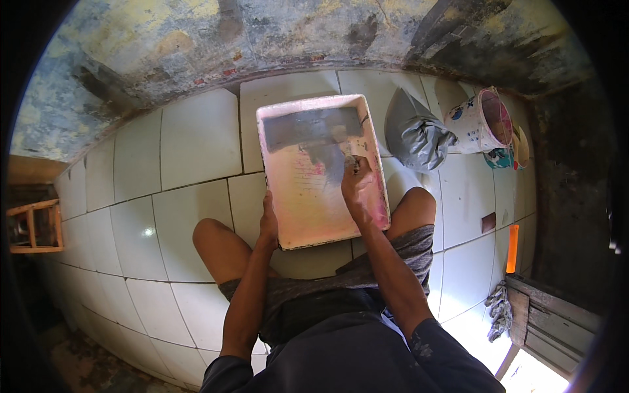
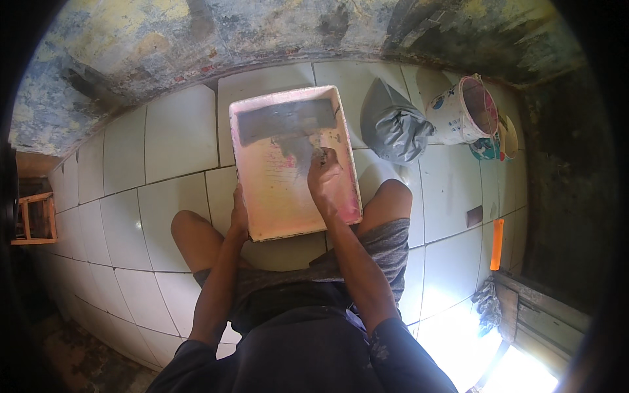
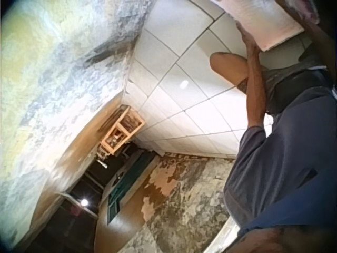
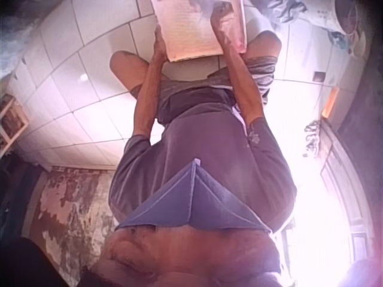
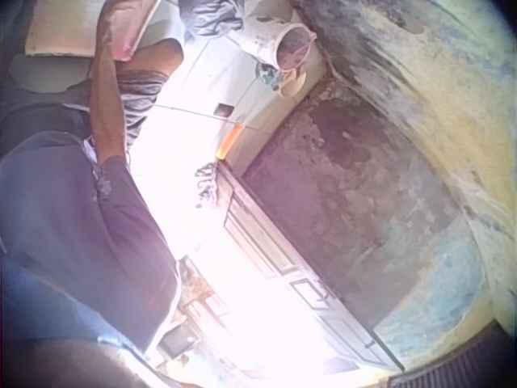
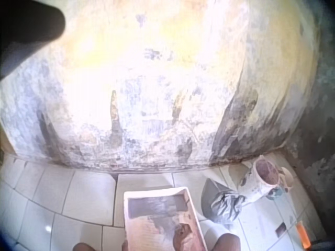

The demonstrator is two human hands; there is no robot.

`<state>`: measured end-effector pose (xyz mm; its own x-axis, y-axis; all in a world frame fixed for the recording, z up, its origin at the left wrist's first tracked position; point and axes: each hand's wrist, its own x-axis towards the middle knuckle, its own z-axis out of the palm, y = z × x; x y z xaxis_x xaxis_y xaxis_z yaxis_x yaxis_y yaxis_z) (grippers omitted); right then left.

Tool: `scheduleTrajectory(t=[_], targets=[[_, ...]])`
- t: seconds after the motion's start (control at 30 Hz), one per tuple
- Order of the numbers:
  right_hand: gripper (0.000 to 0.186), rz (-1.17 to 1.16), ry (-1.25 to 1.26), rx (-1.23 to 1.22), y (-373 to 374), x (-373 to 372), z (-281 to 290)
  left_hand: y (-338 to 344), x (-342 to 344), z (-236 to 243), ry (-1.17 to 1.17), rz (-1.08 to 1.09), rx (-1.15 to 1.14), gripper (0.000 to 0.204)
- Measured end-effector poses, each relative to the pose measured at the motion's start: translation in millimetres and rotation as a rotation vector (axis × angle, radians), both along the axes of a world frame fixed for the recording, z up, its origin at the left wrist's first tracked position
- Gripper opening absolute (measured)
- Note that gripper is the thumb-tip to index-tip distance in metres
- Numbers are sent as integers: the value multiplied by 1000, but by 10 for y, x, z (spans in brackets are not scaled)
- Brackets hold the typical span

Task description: The person mixes paint in a tray using a palette knife and pours additional paint from a bucket.

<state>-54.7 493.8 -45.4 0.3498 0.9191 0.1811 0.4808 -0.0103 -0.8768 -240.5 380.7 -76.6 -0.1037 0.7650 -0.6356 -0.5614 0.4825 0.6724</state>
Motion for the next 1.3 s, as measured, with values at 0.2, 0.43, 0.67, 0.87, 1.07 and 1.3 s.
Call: scheduleTrajectory(t=[0.2,0.43,0.67,0.87,1.07,1.3], targets=[[18,124,32,-32,53,149,-124,44,86,-5,-13,-18,-10,81],[17,-4,1,-81,25,52,79,20,42,117,-51,-15,65,75],[15,27,48,-26,35,134,-103,65,105,184,-34,-16,66,73],[14,79,92,-117,2,75,-50,24,30,144,-55,-5,51,73],[9,-11,39,95,122,104,-209,38,97,74,-85,-4,37,70],[14,50,69,-15,110,39,-180,72,166,211,-139,-14,180,67]])
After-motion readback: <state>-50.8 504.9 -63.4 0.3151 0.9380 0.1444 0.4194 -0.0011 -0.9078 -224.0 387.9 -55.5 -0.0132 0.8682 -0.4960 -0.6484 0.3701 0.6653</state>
